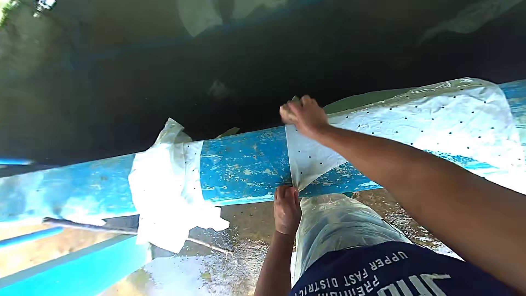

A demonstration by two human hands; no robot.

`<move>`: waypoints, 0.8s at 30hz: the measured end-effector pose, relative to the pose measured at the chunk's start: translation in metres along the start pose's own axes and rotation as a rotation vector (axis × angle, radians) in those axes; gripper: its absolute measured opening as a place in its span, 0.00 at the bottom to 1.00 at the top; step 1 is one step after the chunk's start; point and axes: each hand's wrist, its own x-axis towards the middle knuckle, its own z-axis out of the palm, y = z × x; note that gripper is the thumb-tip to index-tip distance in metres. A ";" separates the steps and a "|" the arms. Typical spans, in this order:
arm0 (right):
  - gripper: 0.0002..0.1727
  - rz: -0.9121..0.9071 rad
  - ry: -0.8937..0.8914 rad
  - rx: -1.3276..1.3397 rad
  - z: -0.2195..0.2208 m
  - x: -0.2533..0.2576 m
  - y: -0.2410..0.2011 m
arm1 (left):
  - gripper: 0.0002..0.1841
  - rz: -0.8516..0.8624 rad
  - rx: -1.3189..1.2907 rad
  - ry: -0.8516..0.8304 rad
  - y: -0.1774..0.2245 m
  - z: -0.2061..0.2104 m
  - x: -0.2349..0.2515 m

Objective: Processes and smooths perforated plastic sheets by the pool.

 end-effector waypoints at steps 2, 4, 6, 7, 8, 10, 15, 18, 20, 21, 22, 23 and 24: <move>0.36 0.115 0.006 -0.037 -0.007 0.011 -0.003 | 0.07 -0.003 0.018 0.011 0.000 0.001 0.002; 0.40 0.034 0.068 0.006 0.003 -0.016 -0.016 | 0.07 -0.021 0.033 -0.009 0.001 -0.001 0.002; 0.38 -0.058 0.091 0.047 0.017 -0.052 -0.015 | 0.08 -0.038 0.050 -0.069 0.002 -0.004 0.003; 0.36 -0.079 0.114 0.060 0.019 -0.063 -0.001 | 0.08 -0.038 0.059 -0.104 0.003 -0.006 0.004; 0.33 -0.064 0.150 0.043 0.016 -0.068 0.022 | 0.08 -0.035 0.070 -0.135 0.003 -0.007 0.005; 0.32 0.091 0.266 -0.056 -0.008 -0.067 0.092 | 0.08 -0.016 0.091 -0.161 0.001 -0.008 0.006; 0.37 0.846 0.468 -0.044 -0.128 -0.139 0.278 | 0.07 0.025 0.115 -0.154 0.001 -0.007 0.010; 0.38 1.133 0.535 -0.011 -0.147 -0.182 0.295 | 0.07 0.033 0.131 -0.159 0.001 -0.008 0.010; 0.29 1.045 0.575 0.030 -0.133 -0.182 0.259 | 0.06 0.003 0.144 -0.177 0.005 -0.009 0.012; 0.26 0.920 0.574 0.043 -0.116 -0.176 0.231 | 0.06 -0.019 0.148 -0.191 0.007 -0.010 0.014; 0.24 0.751 0.557 0.050 -0.092 -0.170 0.199 | 0.07 -0.035 0.155 -0.213 0.008 -0.011 0.015; 0.22 0.564 0.530 0.038 -0.063 -0.163 0.168 | 0.07 -0.046 0.164 -0.238 0.008 -0.013 0.016; 0.22 0.393 0.477 0.045 -0.035 -0.159 0.138 | 0.07 -0.049 0.178 -0.262 0.008 -0.015 0.017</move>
